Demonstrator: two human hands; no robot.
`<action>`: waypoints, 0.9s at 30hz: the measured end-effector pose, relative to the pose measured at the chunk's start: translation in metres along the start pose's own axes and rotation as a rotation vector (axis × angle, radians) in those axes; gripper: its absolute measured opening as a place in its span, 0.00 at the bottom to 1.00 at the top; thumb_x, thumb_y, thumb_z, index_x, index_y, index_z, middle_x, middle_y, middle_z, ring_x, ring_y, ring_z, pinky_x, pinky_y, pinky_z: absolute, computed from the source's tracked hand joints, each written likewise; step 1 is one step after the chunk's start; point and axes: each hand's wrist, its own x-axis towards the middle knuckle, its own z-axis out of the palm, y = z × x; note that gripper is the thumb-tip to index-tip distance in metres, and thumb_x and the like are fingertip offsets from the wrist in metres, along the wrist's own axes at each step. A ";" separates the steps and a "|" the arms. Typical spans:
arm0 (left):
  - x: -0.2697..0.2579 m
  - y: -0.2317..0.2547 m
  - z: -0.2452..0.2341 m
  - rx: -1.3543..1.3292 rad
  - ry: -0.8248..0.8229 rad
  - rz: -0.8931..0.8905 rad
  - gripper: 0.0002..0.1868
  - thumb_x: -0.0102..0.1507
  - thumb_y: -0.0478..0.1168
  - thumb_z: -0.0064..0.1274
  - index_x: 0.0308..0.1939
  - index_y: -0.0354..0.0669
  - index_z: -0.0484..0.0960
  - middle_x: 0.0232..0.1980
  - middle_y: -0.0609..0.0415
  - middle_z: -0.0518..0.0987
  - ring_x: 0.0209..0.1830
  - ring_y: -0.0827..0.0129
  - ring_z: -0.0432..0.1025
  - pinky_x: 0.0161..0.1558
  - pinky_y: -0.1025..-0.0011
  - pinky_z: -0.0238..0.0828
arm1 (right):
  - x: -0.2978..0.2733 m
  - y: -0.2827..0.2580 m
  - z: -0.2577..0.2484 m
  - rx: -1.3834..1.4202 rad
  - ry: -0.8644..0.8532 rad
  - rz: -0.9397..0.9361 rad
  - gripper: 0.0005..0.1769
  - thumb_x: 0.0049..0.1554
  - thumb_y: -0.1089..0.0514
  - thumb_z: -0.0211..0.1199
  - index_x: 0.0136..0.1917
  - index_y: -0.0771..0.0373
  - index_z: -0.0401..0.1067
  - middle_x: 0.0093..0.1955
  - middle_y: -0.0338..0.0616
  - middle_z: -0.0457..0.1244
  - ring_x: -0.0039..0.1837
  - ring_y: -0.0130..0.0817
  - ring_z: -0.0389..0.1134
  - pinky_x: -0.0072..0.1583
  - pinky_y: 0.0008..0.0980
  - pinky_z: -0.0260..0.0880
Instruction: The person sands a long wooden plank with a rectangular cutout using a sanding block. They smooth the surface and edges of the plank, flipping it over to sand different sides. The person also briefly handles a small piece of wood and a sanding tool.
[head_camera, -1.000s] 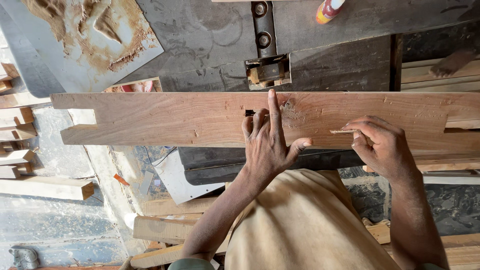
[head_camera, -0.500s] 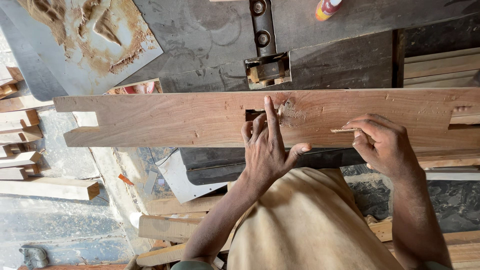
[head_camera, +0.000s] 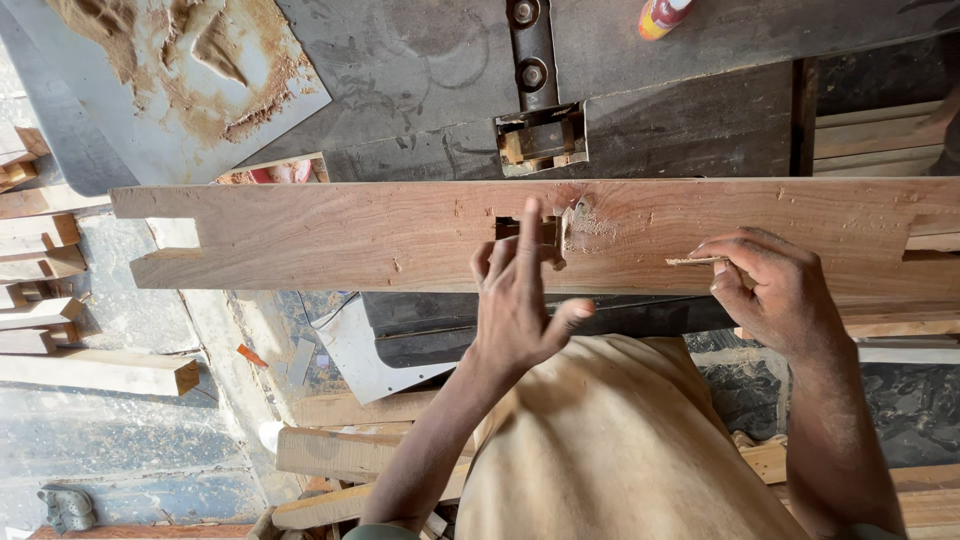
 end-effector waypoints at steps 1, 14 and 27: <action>0.000 0.001 -0.003 -0.084 0.022 -0.030 0.63 0.64 0.81 0.17 0.82 0.29 0.39 0.48 0.53 0.82 0.58 0.65 0.70 0.76 0.46 0.47 | -0.001 0.002 0.000 0.002 0.011 -0.016 0.10 0.58 0.69 0.59 0.53 0.66 0.77 0.45 0.43 0.69 0.35 0.23 0.65 0.33 0.24 0.65; 0.006 0.026 0.098 0.354 -0.186 0.283 0.53 0.67 0.76 0.23 0.82 0.42 0.36 0.87 0.42 0.49 0.88 0.54 0.34 0.82 0.41 0.19 | -0.041 0.035 -0.006 0.280 0.197 -0.029 0.09 0.66 0.62 0.55 0.56 0.67 0.74 0.49 0.45 0.69 0.28 0.13 0.58 0.27 0.15 0.56; 0.013 0.062 0.040 0.520 -0.683 0.232 0.48 0.73 0.69 0.33 0.82 0.34 0.43 0.49 0.44 0.83 0.71 0.55 0.65 0.86 0.50 0.29 | -0.081 0.045 -0.020 0.361 0.374 -0.057 0.14 0.74 0.53 0.58 0.56 0.68 0.72 0.51 0.47 0.69 0.47 0.20 0.69 0.47 0.21 0.69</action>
